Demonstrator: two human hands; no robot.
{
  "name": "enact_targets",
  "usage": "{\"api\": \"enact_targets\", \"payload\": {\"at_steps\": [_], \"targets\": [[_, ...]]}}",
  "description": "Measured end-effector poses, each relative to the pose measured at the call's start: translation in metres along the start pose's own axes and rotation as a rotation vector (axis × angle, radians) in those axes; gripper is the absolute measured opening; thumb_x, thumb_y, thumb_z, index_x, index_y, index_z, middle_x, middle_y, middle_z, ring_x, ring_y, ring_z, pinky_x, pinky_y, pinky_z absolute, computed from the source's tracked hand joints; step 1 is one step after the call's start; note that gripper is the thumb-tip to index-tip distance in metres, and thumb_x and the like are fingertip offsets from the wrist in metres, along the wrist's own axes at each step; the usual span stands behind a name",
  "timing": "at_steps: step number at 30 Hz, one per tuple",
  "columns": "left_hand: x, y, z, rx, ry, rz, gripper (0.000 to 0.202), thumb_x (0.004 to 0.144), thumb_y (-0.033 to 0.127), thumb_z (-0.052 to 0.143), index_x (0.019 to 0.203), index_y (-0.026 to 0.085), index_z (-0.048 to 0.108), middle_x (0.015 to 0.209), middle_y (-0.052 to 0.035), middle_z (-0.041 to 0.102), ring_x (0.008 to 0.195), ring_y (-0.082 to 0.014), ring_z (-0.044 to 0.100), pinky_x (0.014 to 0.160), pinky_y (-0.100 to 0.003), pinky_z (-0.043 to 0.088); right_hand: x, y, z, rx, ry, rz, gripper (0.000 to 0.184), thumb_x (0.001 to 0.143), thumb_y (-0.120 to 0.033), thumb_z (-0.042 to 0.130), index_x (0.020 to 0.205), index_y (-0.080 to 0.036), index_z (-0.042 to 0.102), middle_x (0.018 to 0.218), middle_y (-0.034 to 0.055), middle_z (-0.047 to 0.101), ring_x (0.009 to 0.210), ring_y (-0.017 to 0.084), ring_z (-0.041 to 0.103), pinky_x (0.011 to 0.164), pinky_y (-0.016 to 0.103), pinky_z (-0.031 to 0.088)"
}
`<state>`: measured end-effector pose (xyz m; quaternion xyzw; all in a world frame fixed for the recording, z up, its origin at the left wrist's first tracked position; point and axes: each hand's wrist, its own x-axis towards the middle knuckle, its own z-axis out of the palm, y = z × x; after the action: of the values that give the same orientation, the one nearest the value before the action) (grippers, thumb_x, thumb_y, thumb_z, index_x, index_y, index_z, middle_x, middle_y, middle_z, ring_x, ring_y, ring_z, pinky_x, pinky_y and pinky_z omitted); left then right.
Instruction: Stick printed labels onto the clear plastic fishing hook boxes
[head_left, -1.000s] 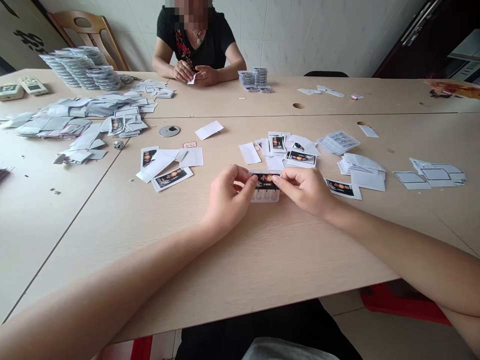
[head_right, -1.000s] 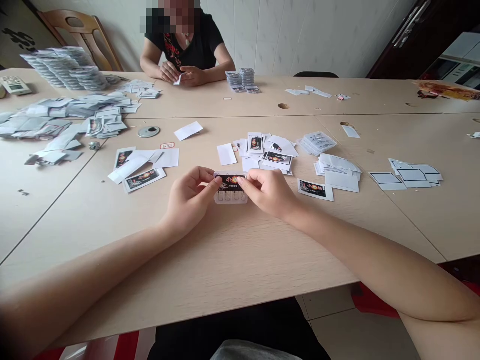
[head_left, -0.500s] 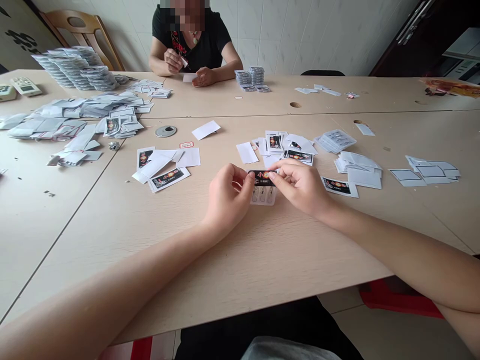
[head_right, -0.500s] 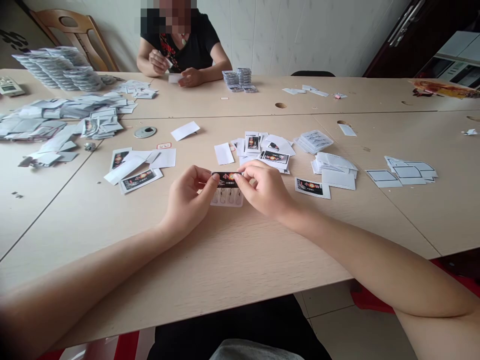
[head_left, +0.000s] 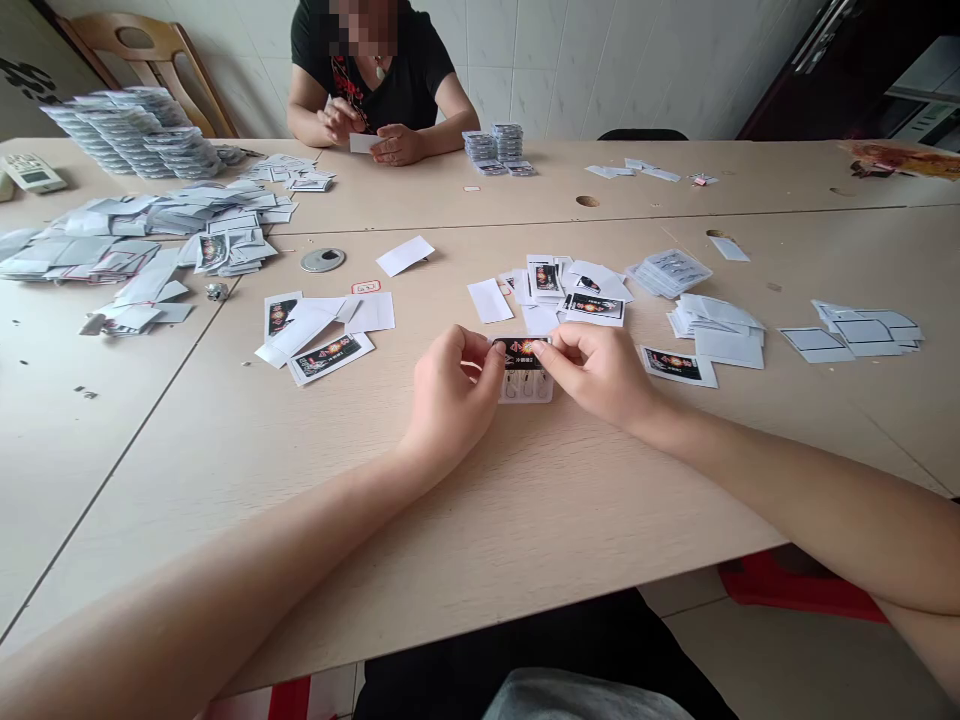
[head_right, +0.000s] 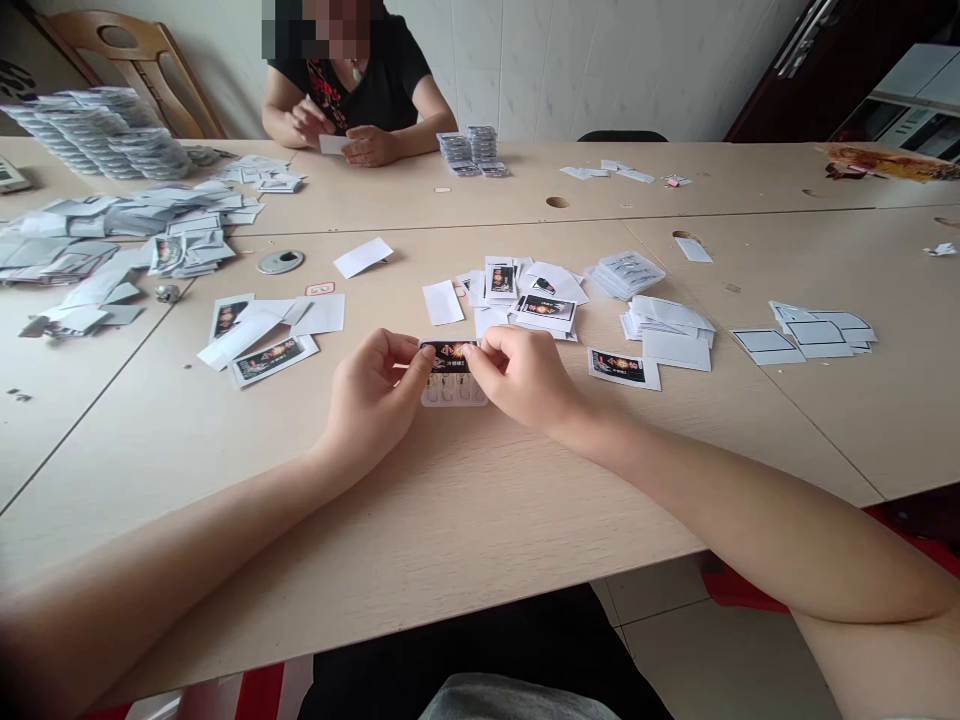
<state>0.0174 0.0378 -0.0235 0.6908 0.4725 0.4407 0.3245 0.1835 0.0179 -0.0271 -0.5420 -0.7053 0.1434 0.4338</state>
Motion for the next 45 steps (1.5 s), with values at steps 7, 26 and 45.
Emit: {"api": "enact_targets", "payload": {"at_steps": [7, 26, 45], "targets": [[0.0006, -0.0015, 0.0016, 0.020, 0.003, 0.005, 0.016, 0.081, 0.026, 0.057, 0.069, 0.018, 0.049, 0.073, -0.0007, 0.059, 0.064, -0.0111, 0.055, 0.058, -0.024, 0.046, 0.0000, -0.0002, 0.0016, 0.002, 0.015, -0.010, 0.034, 0.083, -0.022, 0.054, 0.055, -0.019, 0.034, 0.052, -0.0039, 0.036, 0.050, 0.008, 0.033, 0.048, 0.026, 0.026], [0.0023, 0.0006, 0.0021, 0.034, 0.010, -0.023, 0.016, 0.079, 0.023, 0.057, 0.067, 0.017, 0.049, 0.069, 0.0001, 0.059, 0.062, -0.0107, 0.055, 0.059, -0.024, 0.045, -0.0004, 0.0024, 0.0036, 0.050, 0.009, -0.041, 0.034, 0.083, -0.017, 0.053, 0.057, -0.019, 0.032, 0.053, -0.0047, 0.033, 0.050, 0.008, 0.031, 0.048, 0.025, 0.025], [0.0029, -0.0008, 0.0024, 0.076, 0.018, -0.026, 0.016, 0.080, 0.026, 0.057, 0.067, 0.017, 0.050, 0.067, 0.0011, 0.058, 0.059, -0.0101, 0.053, 0.056, -0.024, 0.041, -0.0001, 0.0016, 0.0044, 0.052, 0.016, -0.025, 0.034, 0.083, -0.017, 0.053, 0.056, -0.018, 0.032, 0.052, -0.0053, 0.032, 0.050, 0.008, 0.030, 0.047, 0.025, 0.025]]}}
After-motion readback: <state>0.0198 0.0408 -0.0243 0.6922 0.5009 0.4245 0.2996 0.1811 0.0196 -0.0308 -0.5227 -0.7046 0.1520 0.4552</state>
